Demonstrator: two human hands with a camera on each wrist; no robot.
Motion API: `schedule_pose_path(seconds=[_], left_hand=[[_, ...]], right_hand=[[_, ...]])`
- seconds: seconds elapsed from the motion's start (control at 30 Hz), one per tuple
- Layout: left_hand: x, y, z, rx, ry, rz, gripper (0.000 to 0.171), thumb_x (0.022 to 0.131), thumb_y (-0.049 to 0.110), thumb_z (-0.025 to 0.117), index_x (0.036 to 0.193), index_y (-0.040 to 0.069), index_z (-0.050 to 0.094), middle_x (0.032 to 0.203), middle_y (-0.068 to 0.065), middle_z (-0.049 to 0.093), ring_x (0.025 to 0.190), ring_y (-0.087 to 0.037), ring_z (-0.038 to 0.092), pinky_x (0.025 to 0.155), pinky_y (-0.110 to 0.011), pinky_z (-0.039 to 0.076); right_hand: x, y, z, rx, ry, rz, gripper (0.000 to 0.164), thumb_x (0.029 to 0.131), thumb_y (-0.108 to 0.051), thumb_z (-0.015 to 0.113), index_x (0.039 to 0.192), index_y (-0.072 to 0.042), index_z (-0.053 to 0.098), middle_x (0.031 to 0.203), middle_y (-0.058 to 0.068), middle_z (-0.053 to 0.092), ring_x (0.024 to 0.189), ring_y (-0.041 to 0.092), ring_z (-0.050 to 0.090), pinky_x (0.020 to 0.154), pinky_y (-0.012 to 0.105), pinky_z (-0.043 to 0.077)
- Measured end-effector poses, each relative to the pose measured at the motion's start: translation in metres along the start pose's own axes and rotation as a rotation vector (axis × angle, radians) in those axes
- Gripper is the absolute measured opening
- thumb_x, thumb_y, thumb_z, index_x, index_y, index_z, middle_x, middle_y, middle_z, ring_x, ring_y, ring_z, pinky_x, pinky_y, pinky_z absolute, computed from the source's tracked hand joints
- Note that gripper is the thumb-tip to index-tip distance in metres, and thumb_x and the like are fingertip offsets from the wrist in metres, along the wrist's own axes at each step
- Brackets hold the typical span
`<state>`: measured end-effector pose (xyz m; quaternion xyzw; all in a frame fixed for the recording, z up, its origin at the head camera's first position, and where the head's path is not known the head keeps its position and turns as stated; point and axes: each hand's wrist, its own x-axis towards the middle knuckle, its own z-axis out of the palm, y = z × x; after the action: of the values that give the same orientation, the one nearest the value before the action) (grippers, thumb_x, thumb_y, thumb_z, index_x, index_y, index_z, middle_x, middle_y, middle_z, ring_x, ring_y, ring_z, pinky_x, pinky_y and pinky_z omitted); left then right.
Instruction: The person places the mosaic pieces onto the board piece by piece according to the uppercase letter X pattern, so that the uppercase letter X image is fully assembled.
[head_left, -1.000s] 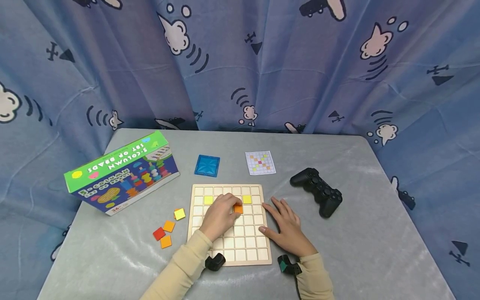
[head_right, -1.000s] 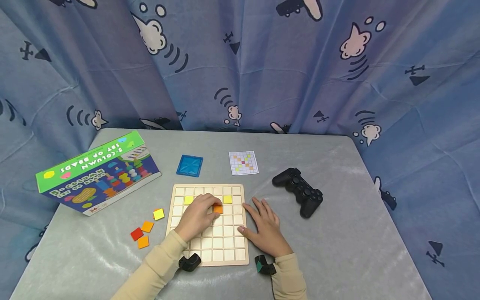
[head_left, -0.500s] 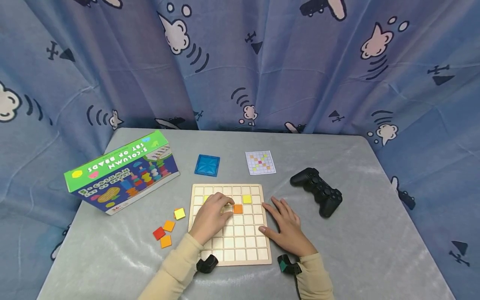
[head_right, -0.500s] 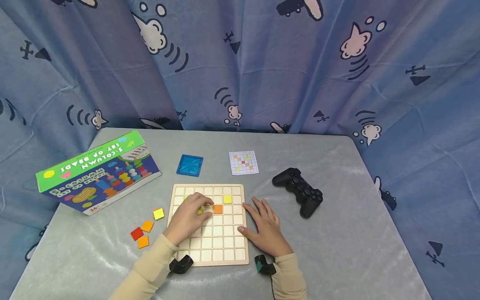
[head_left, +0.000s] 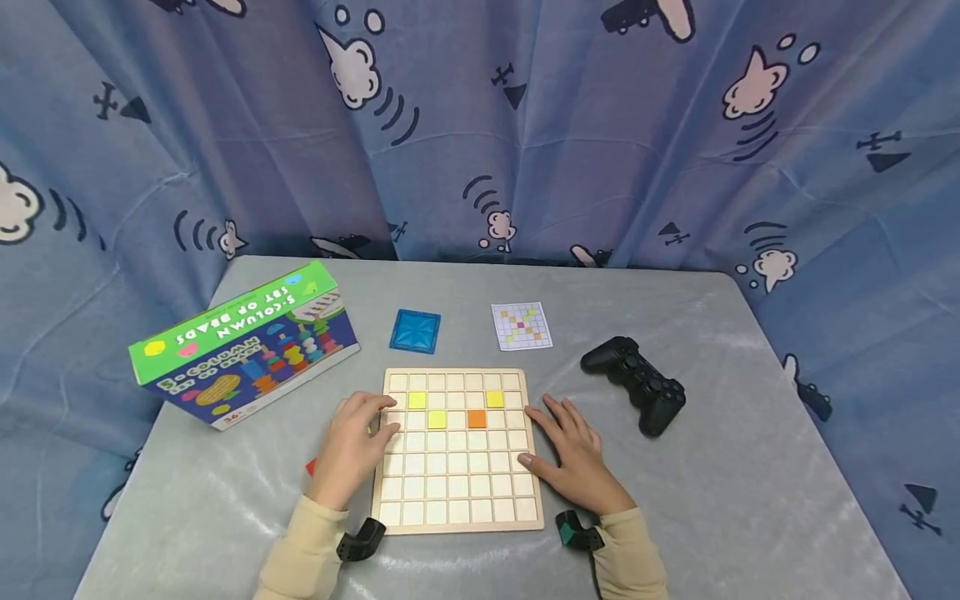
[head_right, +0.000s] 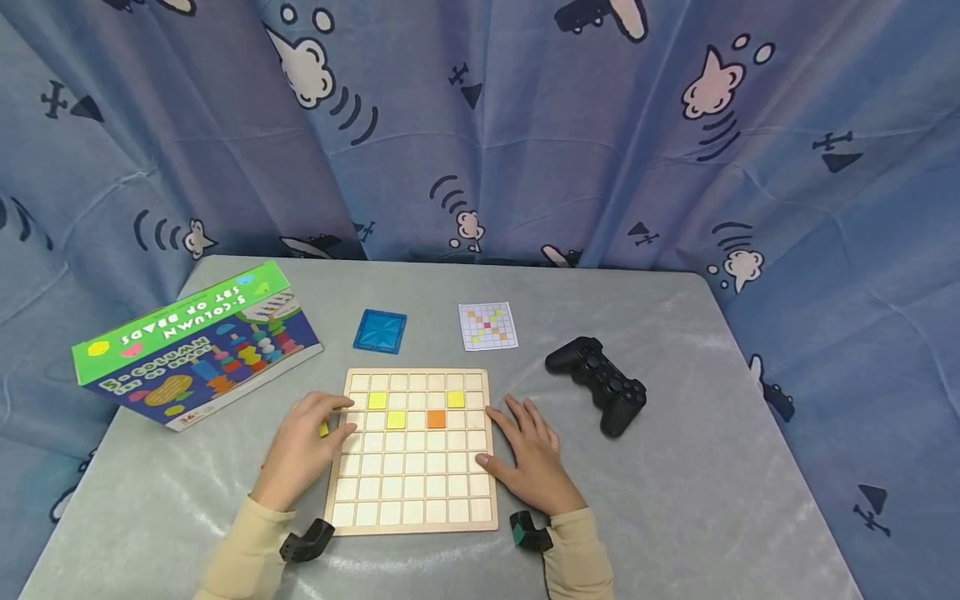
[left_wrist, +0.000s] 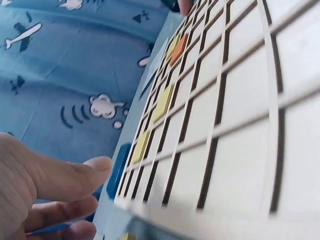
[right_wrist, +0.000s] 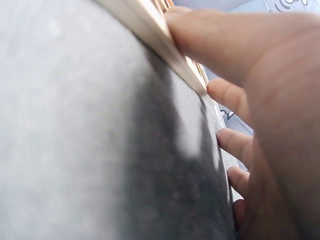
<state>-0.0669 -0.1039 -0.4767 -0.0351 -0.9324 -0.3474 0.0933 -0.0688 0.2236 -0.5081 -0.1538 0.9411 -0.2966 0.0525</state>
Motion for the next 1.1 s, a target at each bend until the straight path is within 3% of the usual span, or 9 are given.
schedule_pose_path(seconds=[0.17,0.33,0.53,1.1], left_hand=[[-0.008,-0.015,-0.011,0.017,0.024,-0.099,0.035,0.078,0.009,0.078,0.112,0.003,0.068,0.107,-0.013,0.059,0.098,-0.030,0.054,0.082,-0.045,0.045],[-0.018,-0.026,-0.016,0.014,0.025,-0.150,0.037,0.078,0.010,0.080,0.112,0.002,0.068,0.105,-0.014,0.057,0.097,-0.032,0.052,0.082,-0.045,0.043],[-0.021,-0.031,-0.011,0.043,-0.005,-0.141,0.037,0.078,0.013,0.079,0.112,0.003,0.068,0.106,-0.013,0.057,0.099,-0.032,0.052,0.082,-0.045,0.042],[-0.020,-0.035,-0.005,0.023,0.023,-0.151,0.035,0.078,0.010,0.079,0.110,0.003,0.068,0.106,-0.013,0.056,0.092,-0.029,0.052,0.076,-0.041,0.042]], right_hand=[[0.000,0.000,0.000,0.010,0.003,-0.001,0.070,0.086,-0.046,0.067,0.147,-0.024,0.039,0.157,0.010,0.021,0.145,0.038,0.008,0.101,0.064,0.011],[0.001,0.002,0.002,0.004,-0.001,-0.005,0.071,0.087,-0.048,0.065,0.147,-0.026,0.038,0.158,0.009,0.021,0.145,0.038,0.008,0.101,0.065,0.011],[0.000,0.002,0.000,0.012,0.001,0.004,0.070,0.087,-0.048,0.065,0.147,-0.026,0.038,0.158,0.010,0.021,0.145,0.037,0.008,0.101,0.064,0.011],[-0.001,0.000,0.000,0.018,0.005,0.000,0.070,0.087,-0.048,0.066,0.147,-0.025,0.039,0.157,0.011,0.021,0.145,0.037,0.008,0.101,0.063,0.011]])
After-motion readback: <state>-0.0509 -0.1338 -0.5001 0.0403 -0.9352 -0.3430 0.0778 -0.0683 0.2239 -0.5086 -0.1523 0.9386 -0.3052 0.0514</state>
